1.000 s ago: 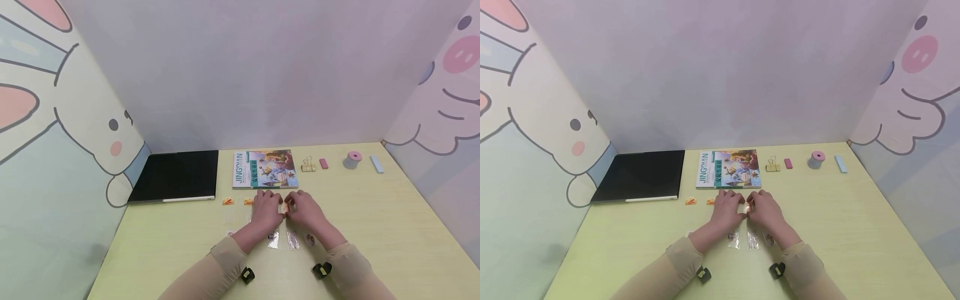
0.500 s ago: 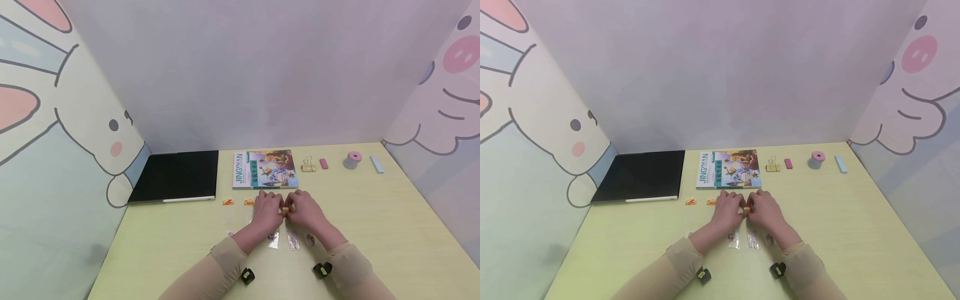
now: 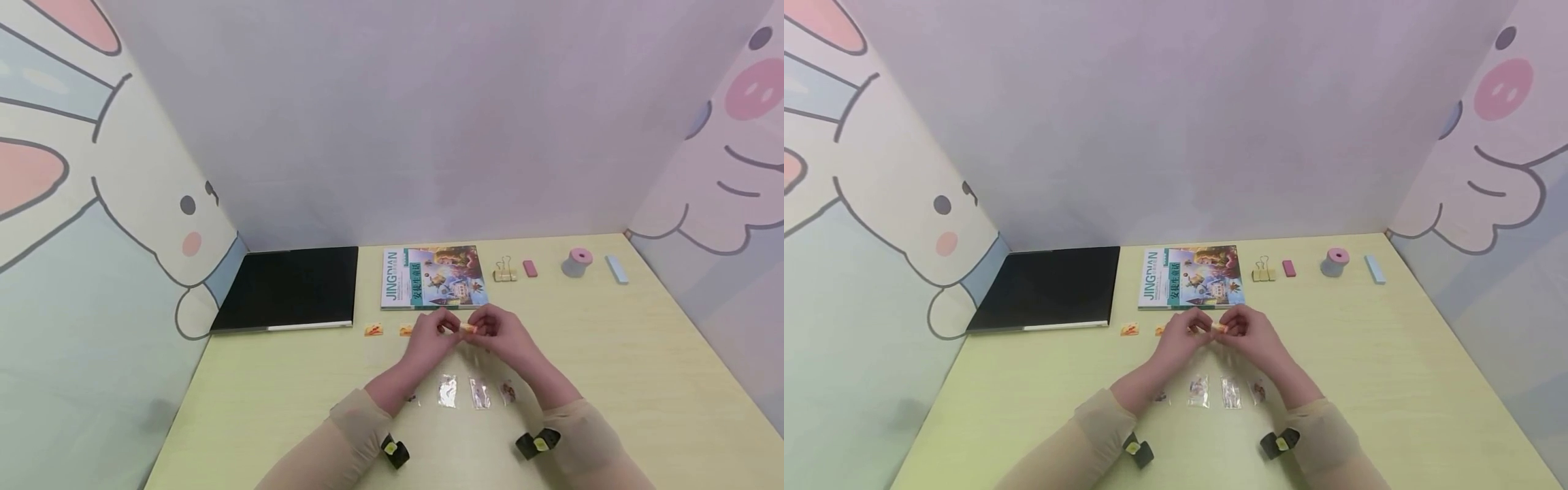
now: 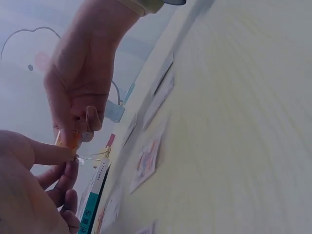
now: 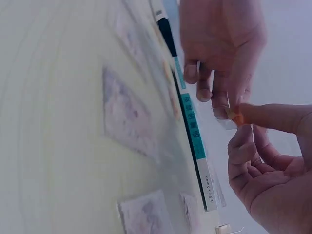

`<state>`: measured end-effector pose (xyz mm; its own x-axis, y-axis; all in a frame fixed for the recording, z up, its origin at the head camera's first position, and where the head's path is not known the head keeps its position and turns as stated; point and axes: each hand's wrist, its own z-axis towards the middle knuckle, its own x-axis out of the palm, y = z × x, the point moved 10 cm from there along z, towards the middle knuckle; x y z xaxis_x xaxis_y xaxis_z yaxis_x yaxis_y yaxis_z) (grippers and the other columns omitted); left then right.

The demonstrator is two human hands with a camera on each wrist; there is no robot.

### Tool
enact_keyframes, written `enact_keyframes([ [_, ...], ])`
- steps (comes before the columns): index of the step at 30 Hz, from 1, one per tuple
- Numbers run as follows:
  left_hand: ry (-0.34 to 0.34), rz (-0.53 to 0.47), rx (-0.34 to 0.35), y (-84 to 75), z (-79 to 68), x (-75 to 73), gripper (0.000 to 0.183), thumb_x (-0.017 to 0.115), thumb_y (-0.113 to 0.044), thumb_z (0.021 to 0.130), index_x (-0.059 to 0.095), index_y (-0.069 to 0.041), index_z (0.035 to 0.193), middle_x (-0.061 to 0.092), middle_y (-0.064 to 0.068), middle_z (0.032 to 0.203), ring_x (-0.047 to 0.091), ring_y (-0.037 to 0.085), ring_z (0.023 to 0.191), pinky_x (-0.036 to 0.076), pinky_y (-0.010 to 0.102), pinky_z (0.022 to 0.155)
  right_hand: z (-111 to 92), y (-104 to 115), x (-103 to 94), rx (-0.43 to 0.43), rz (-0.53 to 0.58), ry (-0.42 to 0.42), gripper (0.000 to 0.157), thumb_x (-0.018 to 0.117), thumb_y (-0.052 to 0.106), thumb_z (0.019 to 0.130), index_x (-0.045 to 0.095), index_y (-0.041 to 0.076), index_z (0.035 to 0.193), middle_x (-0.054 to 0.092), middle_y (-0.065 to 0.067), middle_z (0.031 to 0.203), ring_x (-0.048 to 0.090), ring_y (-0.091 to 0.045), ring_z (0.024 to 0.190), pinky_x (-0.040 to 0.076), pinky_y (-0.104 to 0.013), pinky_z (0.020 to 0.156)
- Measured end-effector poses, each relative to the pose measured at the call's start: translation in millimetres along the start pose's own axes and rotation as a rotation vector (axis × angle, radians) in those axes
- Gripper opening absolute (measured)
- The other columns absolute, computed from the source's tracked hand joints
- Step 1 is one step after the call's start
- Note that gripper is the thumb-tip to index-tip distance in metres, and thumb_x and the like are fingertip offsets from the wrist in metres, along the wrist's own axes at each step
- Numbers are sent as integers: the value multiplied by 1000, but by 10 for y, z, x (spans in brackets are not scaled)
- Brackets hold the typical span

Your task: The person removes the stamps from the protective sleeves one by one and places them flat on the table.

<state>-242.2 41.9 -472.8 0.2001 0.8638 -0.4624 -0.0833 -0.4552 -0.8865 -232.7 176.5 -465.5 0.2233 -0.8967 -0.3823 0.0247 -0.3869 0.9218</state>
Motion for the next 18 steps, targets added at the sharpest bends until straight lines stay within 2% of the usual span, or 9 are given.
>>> enact_keyframes([
  [4,29,-107,15,-36,-6,-36,5,68,-20,85,65,-21,89,63,-11,85,54,11,83,42,26,73,-11,-27,6,31,158,31,35,73,24,81,57,4,105,63,-16,90,59,-28,73,47,-35,55],
  [8,46,-137,45,-67,-7,-63,5,64,-20,87,66,-19,92,63,-9,85,53,10,79,42,25,70,-20,-64,15,75,250,46,33,64,32,87,57,6,106,62,-16,93,52,-47,83,48,-35,61],
  [10,49,-140,59,-71,-8,-75,6,64,-20,88,66,-18,93,63,-9,86,53,11,79,42,26,69,-23,-85,20,99,274,49,35,62,35,89,58,6,106,62,-15,93,50,-50,88,49,-36,65],
  [13,51,-130,68,-64,-6,-89,8,64,-22,88,67,-18,94,62,-10,86,52,12,80,42,25,68,-30,-124,39,144,290,60,38,62,38,87,60,5,107,62,-15,95,51,-48,89,49,-38,68],
  [18,34,-75,92,-99,-14,-121,5,64,-24,88,67,-21,91,62,-12,85,51,11,81,41,26,70,-37,-198,115,197,295,112,40,67,34,84,59,3,109,63,-20,102,55,-33,78,46,-37,67],
])
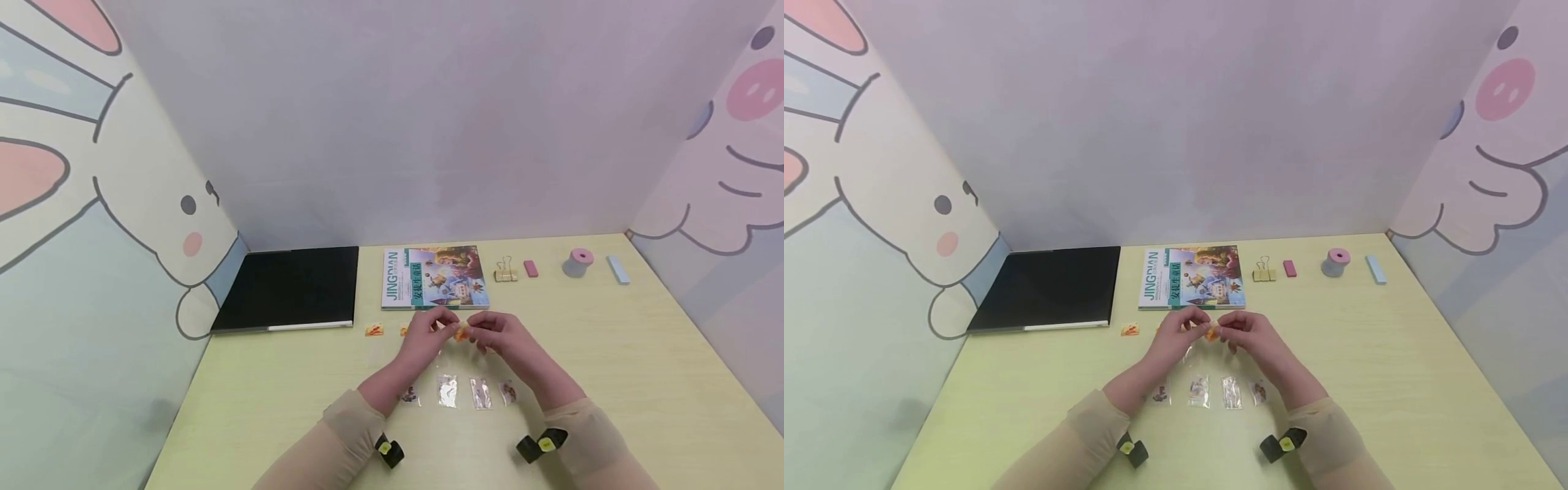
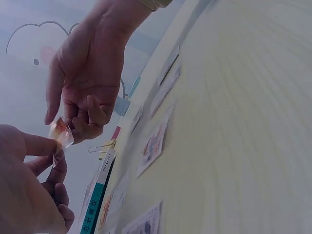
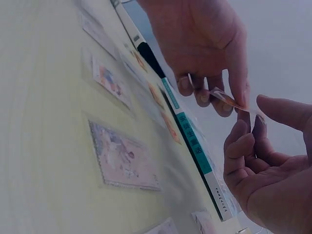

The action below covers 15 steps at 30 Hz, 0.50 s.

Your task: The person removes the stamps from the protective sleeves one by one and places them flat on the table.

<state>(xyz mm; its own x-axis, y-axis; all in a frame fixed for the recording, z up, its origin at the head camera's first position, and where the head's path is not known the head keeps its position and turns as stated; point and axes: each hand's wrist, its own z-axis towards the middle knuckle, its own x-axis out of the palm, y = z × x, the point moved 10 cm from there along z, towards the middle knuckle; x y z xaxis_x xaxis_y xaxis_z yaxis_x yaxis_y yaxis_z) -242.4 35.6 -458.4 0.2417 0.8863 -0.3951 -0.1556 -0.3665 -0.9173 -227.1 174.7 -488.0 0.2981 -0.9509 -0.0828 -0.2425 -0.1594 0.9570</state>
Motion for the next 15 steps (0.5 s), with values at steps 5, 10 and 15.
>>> enact_keyframes([
  [5,-19,54,20,-38,-18,-17,4,63,-23,88,67,-22,90,60,-14,84,52,17,87,39,26,72,8,66,-7,-80,-115,-49,33,70,30,83,61,5,102,64,-20,96,55,-32,70,47,-36,60],
  [10,-43,102,12,-63,-41,-32,5,64,-28,88,66,-23,89,59,-16,83,51,20,93,38,26,73,-6,184,-34,-166,-259,-149,26,71,32,82,64,11,95,66,-9,88,57,-31,70,49,-35,57],
  [15,-62,123,-11,-62,-50,-44,3,67,-27,86,65,-26,88,59,-16,83,50,20,92,38,26,73,10,176,-10,-151,-348,-151,24,69,38,83,68,16,93,69,-8,88,54,-19,64,46,-28,55],
])
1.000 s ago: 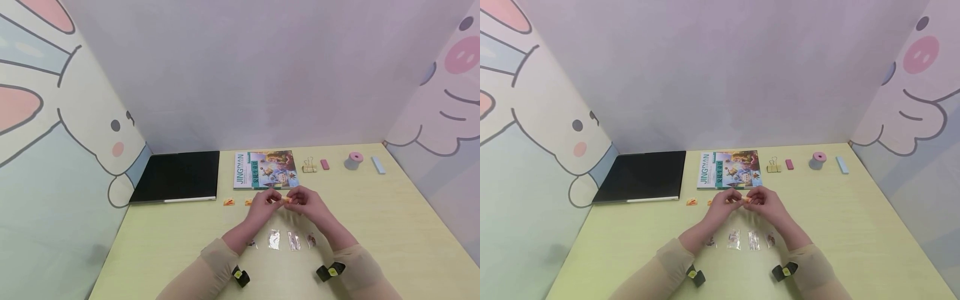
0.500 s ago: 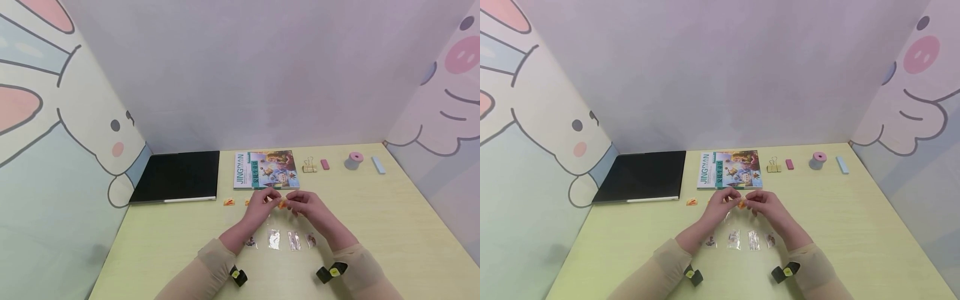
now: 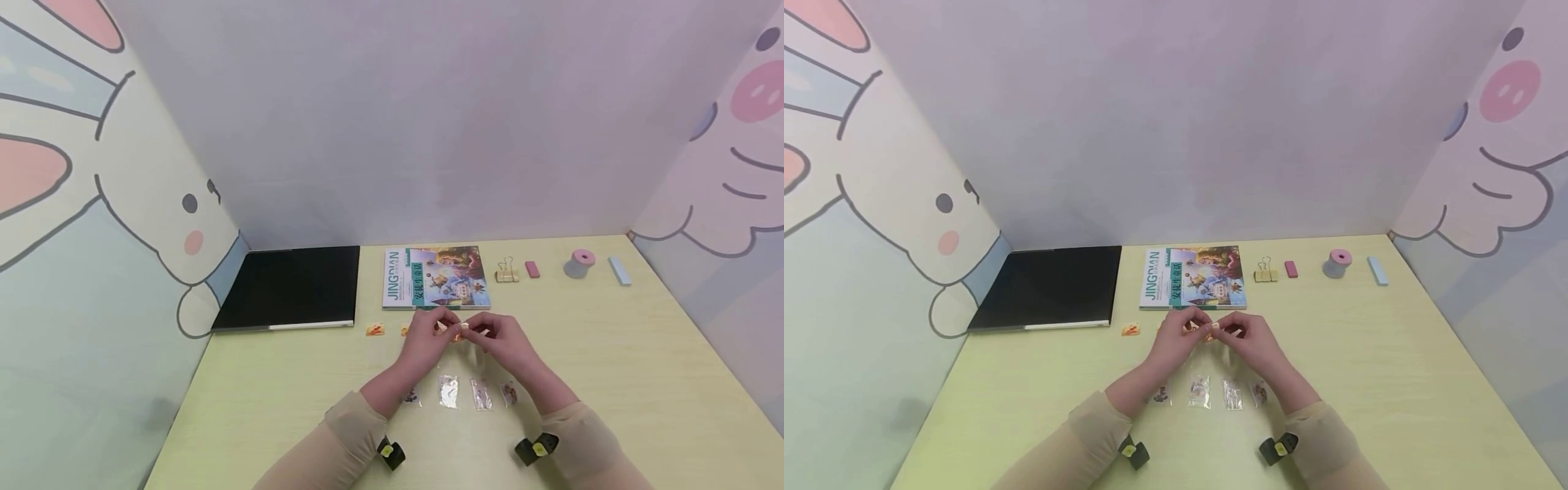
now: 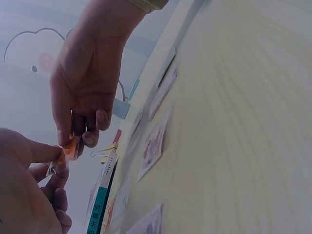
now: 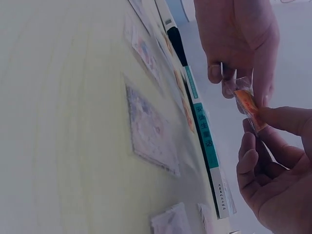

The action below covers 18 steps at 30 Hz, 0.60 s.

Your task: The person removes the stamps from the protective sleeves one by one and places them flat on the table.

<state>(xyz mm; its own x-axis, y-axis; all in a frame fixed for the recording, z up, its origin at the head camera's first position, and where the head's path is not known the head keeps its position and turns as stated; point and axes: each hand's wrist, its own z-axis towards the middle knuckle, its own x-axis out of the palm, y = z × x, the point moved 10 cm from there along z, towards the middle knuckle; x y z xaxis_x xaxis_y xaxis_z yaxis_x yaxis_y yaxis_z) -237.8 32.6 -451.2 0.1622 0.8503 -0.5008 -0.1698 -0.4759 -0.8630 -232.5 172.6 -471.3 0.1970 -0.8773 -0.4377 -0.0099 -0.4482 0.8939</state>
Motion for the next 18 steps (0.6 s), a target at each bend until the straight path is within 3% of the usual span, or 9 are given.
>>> enact_keyframes([
  [8,-12,84,11,-11,-25,-29,5,70,-29,83,66,-28,81,59,-18,77,52,14,90,39,25,74,13,-4,-167,-12,-10,-66,23,74,38,77,69,17,84,67,-1,90,57,-25,70,46,-30,54],
  [13,3,90,11,-12,-48,-23,5,71,-26,83,67,-26,79,59,-16,73,52,16,87,38,25,73,17,-49,-262,19,75,-66,30,73,41,77,68,13,87,67,-5,92,56,-28,76,47,-33,58],
  [18,-23,85,-36,59,-77,-36,6,72,-23,82,68,-25,77,60,-15,72,50,18,88,33,28,76,25,-75,-442,39,107,-131,32,70,43,80,69,12,90,65,-16,88,50,-27,66,43,-36,58],
])
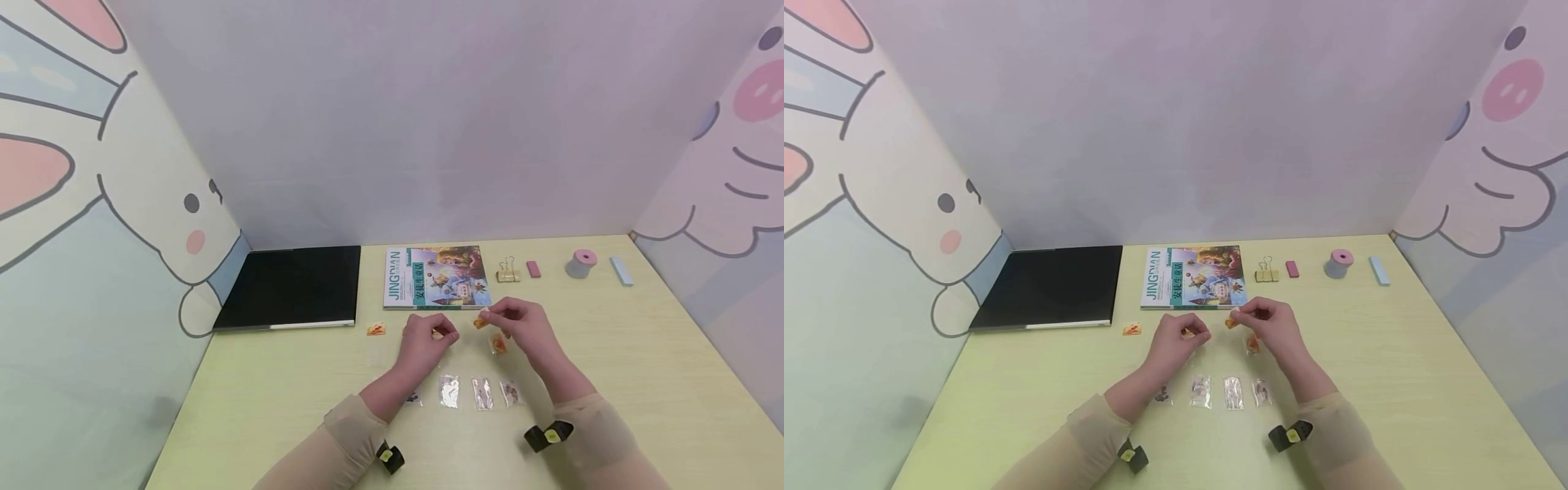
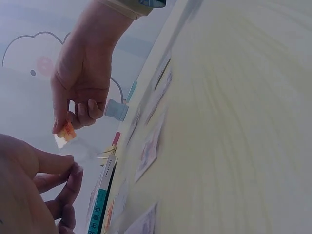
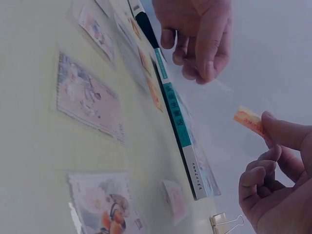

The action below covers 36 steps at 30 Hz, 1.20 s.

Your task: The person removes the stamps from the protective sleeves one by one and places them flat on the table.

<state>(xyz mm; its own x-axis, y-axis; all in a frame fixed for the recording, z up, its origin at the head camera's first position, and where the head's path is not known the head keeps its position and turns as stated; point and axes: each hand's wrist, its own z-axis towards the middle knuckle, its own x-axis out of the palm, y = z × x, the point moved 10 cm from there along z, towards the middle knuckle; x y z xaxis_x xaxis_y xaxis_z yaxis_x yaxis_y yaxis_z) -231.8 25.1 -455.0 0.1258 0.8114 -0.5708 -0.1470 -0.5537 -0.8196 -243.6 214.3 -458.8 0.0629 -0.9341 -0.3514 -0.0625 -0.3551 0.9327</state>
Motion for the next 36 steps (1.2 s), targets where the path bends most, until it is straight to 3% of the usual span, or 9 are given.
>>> enact_keyframes([
  [4,-36,44,-53,38,-38,-9,6,72,-26,81,70,-27,75,59,-16,70,44,14,87,31,30,78,37,-34,-64,44,2,-17,34,69,43,81,70,12,95,61,-24,87,50,-26,61,43,-39,55],
  [9,-27,117,-105,85,-43,49,9,74,-28,78,71,-28,69,58,-20,63,46,10,81,35,33,83,95,-139,60,112,-22,47,29,68,34,84,69,7,97,62,-25,83,54,-29,61,47,-39,53],
  [17,-21,352,-94,67,-34,136,16,76,-30,73,67,-29,60,53,-19,56,45,16,78,34,44,92,161,-243,227,214,-230,96,21,71,31,81,72,10,84,67,-11,72,54,-21,54,44,-32,46],
  [20,-22,422,-98,70,-42,165,22,75,-30,73,62,-27,56,50,-15,56,44,19,81,34,43,91,176,-216,255,209,-310,84,20,72,30,80,73,10,81,66,-9,69,51,-17,51,41,-30,45],
  [26,-8,498,-107,79,-41,216,24,73,-31,73,58,-26,54,49,-12,57,41,22,83,33,35,76,187,-223,323,225,-423,80,17,73,28,79,71,12,79,65,-6,72,50,-16,52,42,-29,46],
  [32,10,544,-106,95,-37,250,26,71,-34,74,58,-24,54,48,-12,55,39,21,81,31,36,78,211,-207,355,179,-558,67,16,73,27,79,70,12,76,63,-2,68,53,-17,56,42,-29,48],
  [36,8,551,-99,85,-46,248,26,71,-35,75,59,-24,55,48,-11,56,39,21,80,30,37,77,214,-206,359,173,-582,52,16,73,28,79,69,13,75,62,-1,67,53,-17,56,41,-29,48],
])
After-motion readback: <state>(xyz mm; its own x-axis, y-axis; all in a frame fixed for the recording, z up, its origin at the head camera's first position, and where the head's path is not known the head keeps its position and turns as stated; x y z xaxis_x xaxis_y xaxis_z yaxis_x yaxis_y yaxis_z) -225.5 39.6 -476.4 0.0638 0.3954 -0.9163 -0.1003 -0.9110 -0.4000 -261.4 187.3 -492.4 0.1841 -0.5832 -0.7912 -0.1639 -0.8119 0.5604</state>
